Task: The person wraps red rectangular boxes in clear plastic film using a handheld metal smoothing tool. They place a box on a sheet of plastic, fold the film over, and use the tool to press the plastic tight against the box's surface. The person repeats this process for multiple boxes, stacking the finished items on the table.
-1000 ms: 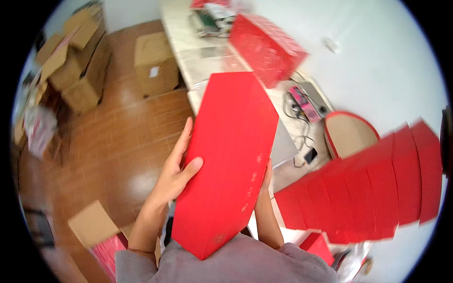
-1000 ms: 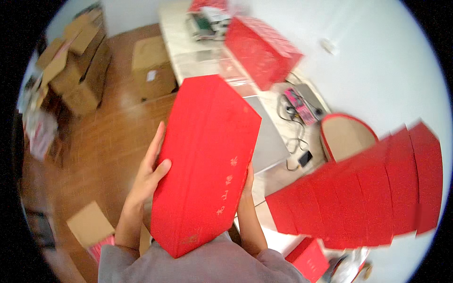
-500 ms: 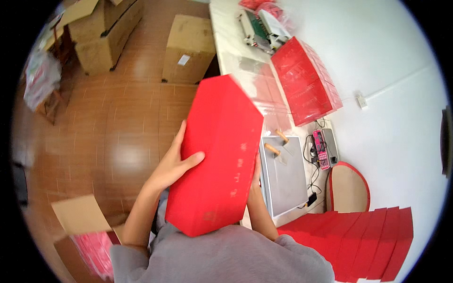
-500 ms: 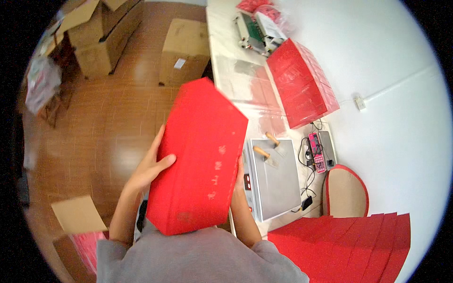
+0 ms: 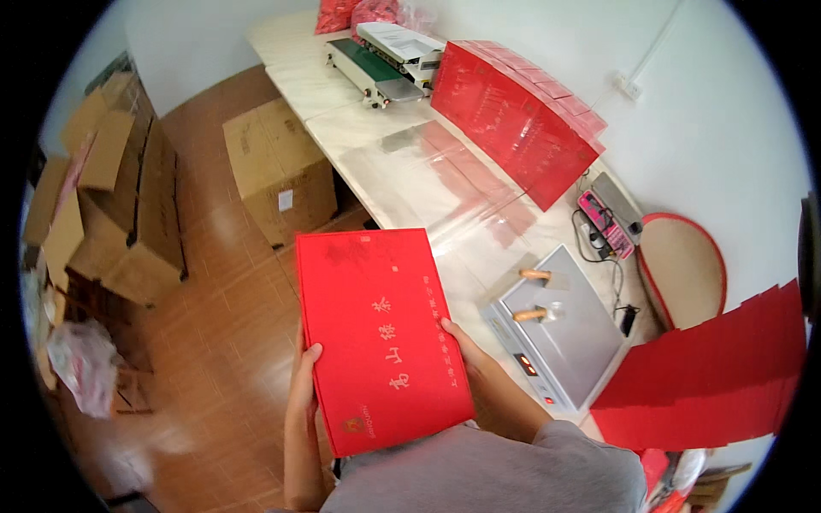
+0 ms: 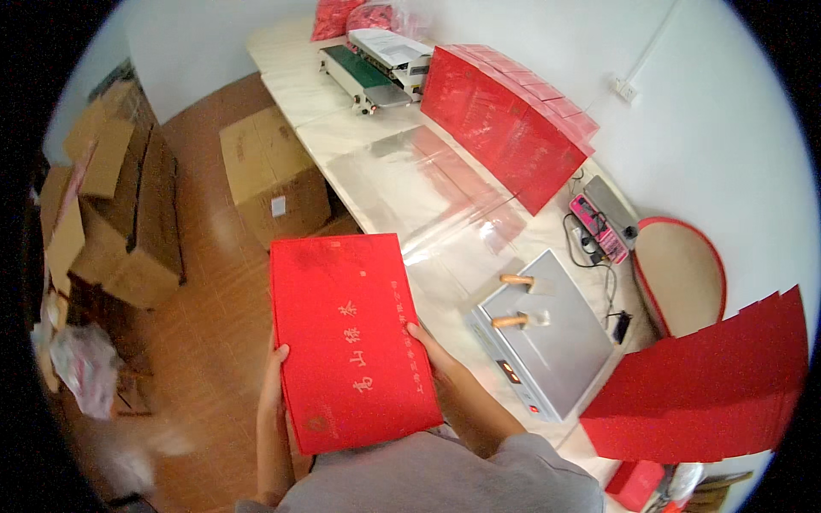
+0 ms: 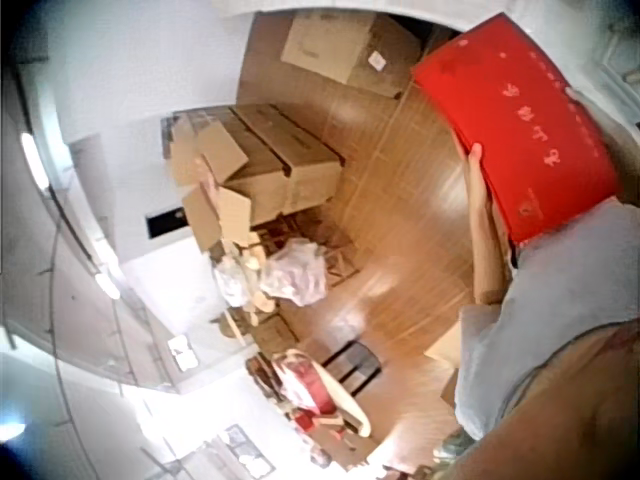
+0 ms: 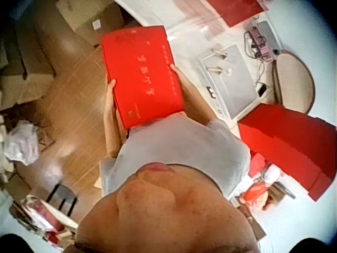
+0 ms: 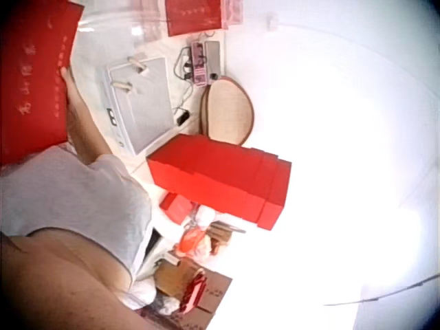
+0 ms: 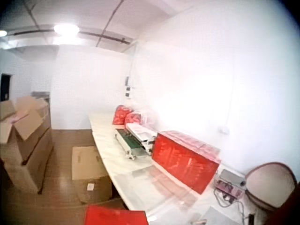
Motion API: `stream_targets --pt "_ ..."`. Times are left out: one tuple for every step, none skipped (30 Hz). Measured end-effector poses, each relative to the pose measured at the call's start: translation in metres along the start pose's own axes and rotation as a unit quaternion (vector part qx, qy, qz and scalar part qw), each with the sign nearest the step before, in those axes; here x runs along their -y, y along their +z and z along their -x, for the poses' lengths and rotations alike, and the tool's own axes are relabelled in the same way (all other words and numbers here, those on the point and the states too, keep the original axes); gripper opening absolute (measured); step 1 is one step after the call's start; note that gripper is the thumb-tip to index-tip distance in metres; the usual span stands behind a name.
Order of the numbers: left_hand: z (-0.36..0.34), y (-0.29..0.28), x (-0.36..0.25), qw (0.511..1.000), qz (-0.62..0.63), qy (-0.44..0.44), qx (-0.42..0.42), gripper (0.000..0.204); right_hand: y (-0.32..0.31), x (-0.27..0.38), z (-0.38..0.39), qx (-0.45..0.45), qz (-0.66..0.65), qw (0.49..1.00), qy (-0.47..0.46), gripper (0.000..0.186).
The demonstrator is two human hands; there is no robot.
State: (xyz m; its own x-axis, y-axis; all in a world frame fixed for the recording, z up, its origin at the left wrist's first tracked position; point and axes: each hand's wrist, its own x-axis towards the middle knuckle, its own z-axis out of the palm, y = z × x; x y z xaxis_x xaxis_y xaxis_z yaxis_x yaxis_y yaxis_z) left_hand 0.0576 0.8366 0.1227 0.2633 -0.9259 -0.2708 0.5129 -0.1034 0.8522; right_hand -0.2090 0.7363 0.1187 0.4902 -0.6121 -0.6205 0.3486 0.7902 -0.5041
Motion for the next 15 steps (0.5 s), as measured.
stream_targets --pt "-0.026 0.005 -0.015 1.000 -0.010 -0.010 0.004 0.076 0.006 0.010 -0.016 0.000 -0.010 1.000 -0.007 0.074" --pt "-0.048 0.011 -0.021 0.999 -0.030 -0.009 -0.008 0.074 0.007 0.018 -0.031 0.002 -0.017 1.000 -0.012 0.075" --pt "-0.071 0.017 -0.026 0.999 -0.050 -0.008 -0.019 0.072 0.008 0.030 -0.048 0.003 -0.025 1.000 -0.018 0.076" --pt "-0.094 0.020 -0.031 0.997 -0.073 -0.007 -0.032 0.070 0.007 0.041 -0.067 0.006 -0.030 0.999 -0.011 0.076" --pt "-0.115 0.020 -0.029 0.997 -0.069 0.000 -0.029 0.069 0.001 0.051 -0.086 0.006 -0.035 0.999 -0.002 0.076" --pt "-0.139 0.021 -0.033 0.997 -0.069 -0.006 -0.023 0.070 -0.004 0.060 -0.105 0.007 -0.040 0.999 0.007 0.076" --pt "-0.168 0.022 -0.043 0.998 -0.067 -0.013 -0.015 0.070 0.000 0.079 -0.127 0.028 -0.032 0.999 -0.008 0.078" --pt "-0.191 0.028 -0.048 0.998 -0.060 -0.028 -0.006 0.070 -0.002 0.100 -0.146 0.040 -0.023 0.999 -0.022 0.079" --pt "-0.213 0.039 -0.056 0.997 -0.068 -0.043 0.003 0.070 -0.004 0.116 -0.161 0.051 -0.014 0.998 -0.038 0.080" --pt "-0.236 0.055 -0.065 0.996 -0.069 -0.050 0.010 0.070 -0.009 0.132 -0.175 0.049 -0.006 0.997 -0.058 0.082" --pt "-0.257 0.068 -0.072 0.996 -0.071 -0.058 0.018 0.070 -0.013 0.147 -0.186 0.047 0.001 0.996 -0.079 0.083" --pt "-0.281 0.074 -0.072 0.994 -0.075 -0.070 0.023 0.070 -0.016 0.162 -0.197 0.044 0.007 0.994 -0.100 0.084" --pt "-0.302 0.077 -0.064 0.993 -0.074 -0.084 0.022 0.070 -0.010 0.182 -0.193 0.034 0.008 0.993 -0.109 0.085" --pt "-0.321 0.081 -0.059 0.992 -0.074 -0.098 0.022 0.070 -0.010 0.196 -0.197 0.022 0.006 0.991 -0.130 0.085" --pt "-0.337 0.088 -0.057 0.990 -0.076 -0.113 0.028 0.071 -0.011 0.208 -0.202 0.010 0.003 0.988 -0.153 0.084"
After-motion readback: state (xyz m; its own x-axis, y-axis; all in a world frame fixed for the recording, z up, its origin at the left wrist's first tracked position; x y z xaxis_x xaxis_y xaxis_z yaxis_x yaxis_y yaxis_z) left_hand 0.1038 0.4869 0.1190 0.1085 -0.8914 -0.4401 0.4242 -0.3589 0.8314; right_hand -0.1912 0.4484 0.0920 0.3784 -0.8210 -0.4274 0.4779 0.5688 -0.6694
